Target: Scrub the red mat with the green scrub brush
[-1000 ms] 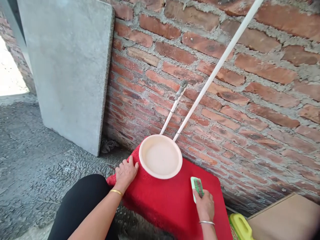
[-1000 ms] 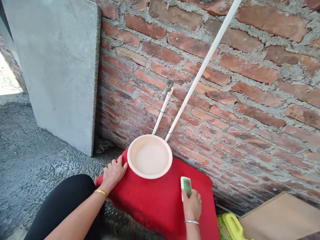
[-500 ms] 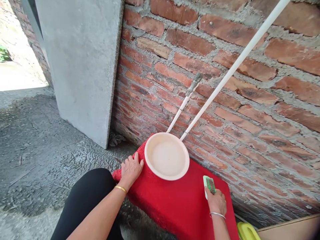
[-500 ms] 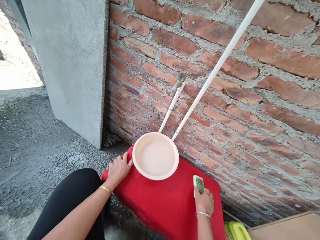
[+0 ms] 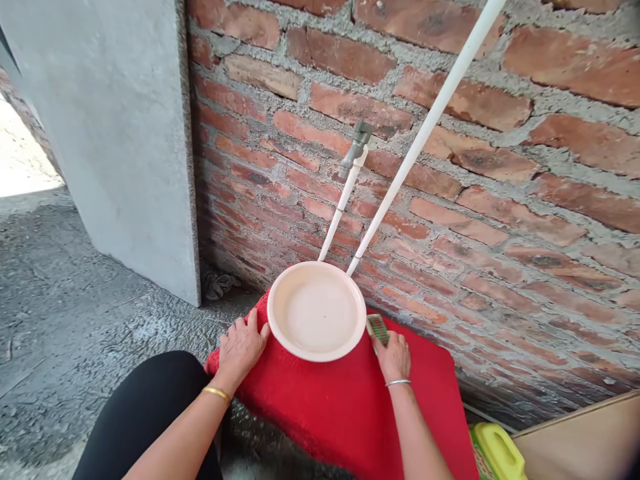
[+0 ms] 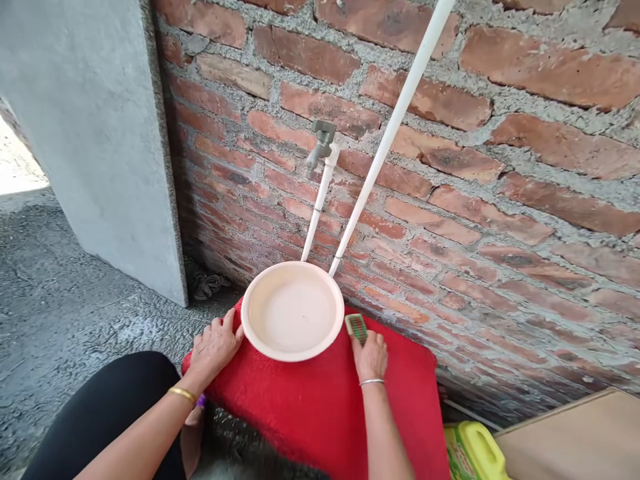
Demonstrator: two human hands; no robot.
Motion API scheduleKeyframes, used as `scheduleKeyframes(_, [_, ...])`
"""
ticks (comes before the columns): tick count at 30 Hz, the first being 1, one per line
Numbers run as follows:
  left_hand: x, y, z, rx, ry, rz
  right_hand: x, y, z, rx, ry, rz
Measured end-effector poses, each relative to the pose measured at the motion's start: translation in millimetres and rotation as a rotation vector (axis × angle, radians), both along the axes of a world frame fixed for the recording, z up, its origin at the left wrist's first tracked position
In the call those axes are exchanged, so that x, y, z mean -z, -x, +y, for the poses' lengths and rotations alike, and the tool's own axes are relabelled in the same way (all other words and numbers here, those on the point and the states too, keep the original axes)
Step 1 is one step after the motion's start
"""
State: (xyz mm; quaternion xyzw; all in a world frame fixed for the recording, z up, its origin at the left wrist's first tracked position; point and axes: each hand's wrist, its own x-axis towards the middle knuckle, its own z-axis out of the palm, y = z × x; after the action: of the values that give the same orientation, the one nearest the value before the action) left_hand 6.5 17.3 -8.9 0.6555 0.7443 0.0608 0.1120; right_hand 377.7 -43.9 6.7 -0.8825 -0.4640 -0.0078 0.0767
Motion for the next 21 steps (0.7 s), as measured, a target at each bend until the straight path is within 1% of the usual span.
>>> scheduleKeyframes(3, [-0.5,-1,1,-0.003,0.001,0.009,-15,-62,-23,0.178,0.03,0.003])
scheduleKeyframes(6, [1.5,-2,2,-0.004,0.002,0.022,-28,-113,-63,0.358,0.045,0.007])
scheduleKeyframes(9, [3.5,-2,2,-0.008,-0.012,0.013,-32,-140,-106,0.489,0.025,0.013])
scheduleKeyframes(11, [3.8,-2,2,-0.012,-0.018,-0.005,-30,-145,-128,0.536,-0.009,0.017])
scheduleKeyframes(12, [3.5,-2,2,-0.012,-0.02,-0.014,-27,-144,-135,0.535,-0.041,0.02])
scheduleKeyframes(14, [2.3,-2,2,-0.008,-0.026,-0.027,-19,-133,-143,0.482,-0.13,0.03])
scheduleKeyframes(16, [0.7,-2,2,-0.004,-0.031,-0.031,-9,-108,-142,0.38,-0.222,0.054])
scheduleKeyframes(18, [-0.4,-2,2,-0.007,-0.029,-0.025,4,-66,-137,0.245,-0.303,0.088])
scheduleKeyframes(21, [-0.7,-1,1,-0.015,-0.02,-0.028,24,24,-127,-0.045,-0.376,0.142])
